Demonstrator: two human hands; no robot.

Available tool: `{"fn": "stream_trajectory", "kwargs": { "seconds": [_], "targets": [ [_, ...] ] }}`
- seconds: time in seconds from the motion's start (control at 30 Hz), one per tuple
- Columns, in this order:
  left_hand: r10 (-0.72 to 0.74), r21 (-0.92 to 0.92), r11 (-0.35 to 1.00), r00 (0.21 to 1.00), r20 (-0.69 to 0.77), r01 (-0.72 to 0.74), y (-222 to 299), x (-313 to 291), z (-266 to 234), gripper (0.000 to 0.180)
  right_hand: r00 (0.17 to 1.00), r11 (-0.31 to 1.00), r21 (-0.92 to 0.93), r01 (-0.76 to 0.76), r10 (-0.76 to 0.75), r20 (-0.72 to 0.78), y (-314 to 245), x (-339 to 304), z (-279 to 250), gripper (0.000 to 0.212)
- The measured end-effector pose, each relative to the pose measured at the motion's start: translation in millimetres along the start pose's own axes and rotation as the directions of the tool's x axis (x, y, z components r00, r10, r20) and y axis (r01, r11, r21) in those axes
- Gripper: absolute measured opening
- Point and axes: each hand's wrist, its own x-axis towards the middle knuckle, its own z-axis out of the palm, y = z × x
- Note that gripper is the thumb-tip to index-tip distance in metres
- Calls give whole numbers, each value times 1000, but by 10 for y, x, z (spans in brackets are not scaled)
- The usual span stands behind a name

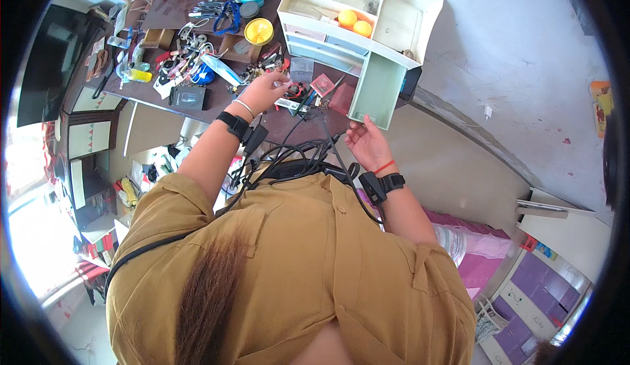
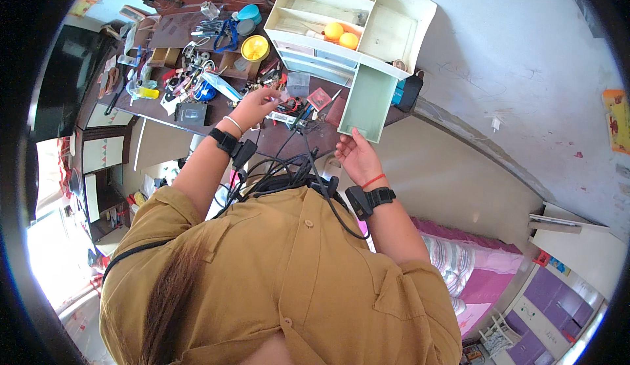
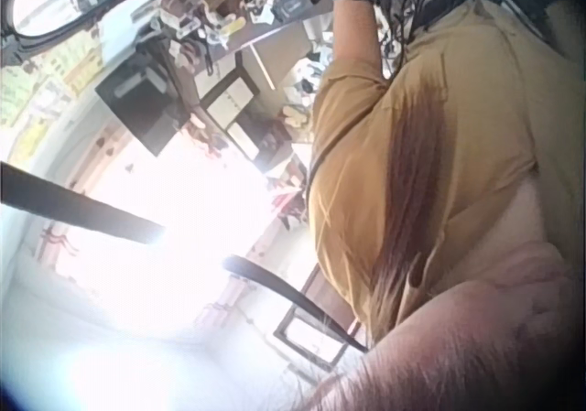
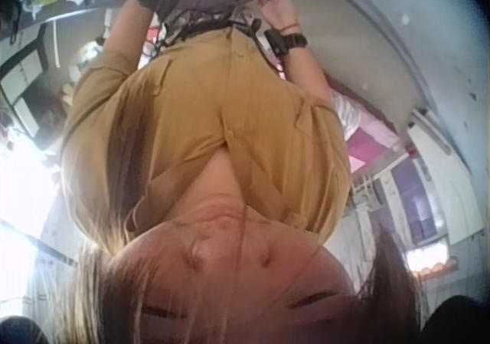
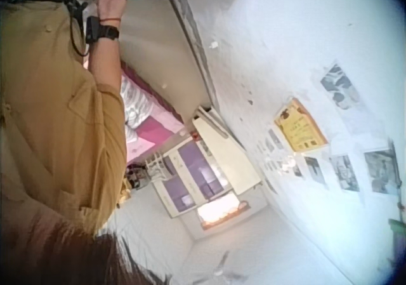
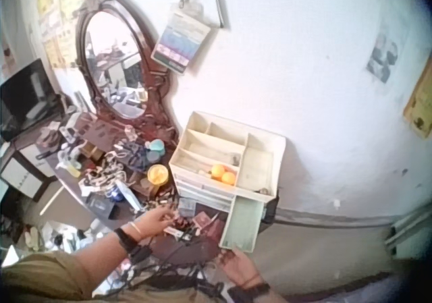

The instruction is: The person handles and organizes various small items including toy parts, cards, and plastic containers on a desk, placing some items into a small tiered organizer box.

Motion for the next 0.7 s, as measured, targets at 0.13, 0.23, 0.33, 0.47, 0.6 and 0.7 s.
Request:
{"fn": "stream_trajectory", "kwargs": {
  "seconds": [0.13,0.23,0.33,0.47,0.6,0.7],
  "targets": [
    [-52,-13,999,998,-24,52,-328,-79,-1,25,1000,1000,-14,-1,1,-26,28,24,-36,21],
    [-116,-62,992,993,-30,114,-476,-144,-2,25,999,999,-31,32,-32,5,61,51,-36,22],
    [-56,-8,998,993,-105,55,-701,-195,-18,24,999,997,-74,9,-12,-37,79,101,-102,22],
    [-52,93,993,968,-246,77,-981,-254,-153,23,1000,982,-188,9,-14,-23,46,26,-114,26],
    [-85,149,979,948,-306,136,-1174,-284,-189,23,993,866,-500,-9,-50,-104,-27,-96,-109,39],
    [-78,271,954,981,-179,126,-1221,-297,-115,30,974,729,-681,-72,-96,-206,-123,-96,-343,43]
  ]
}}
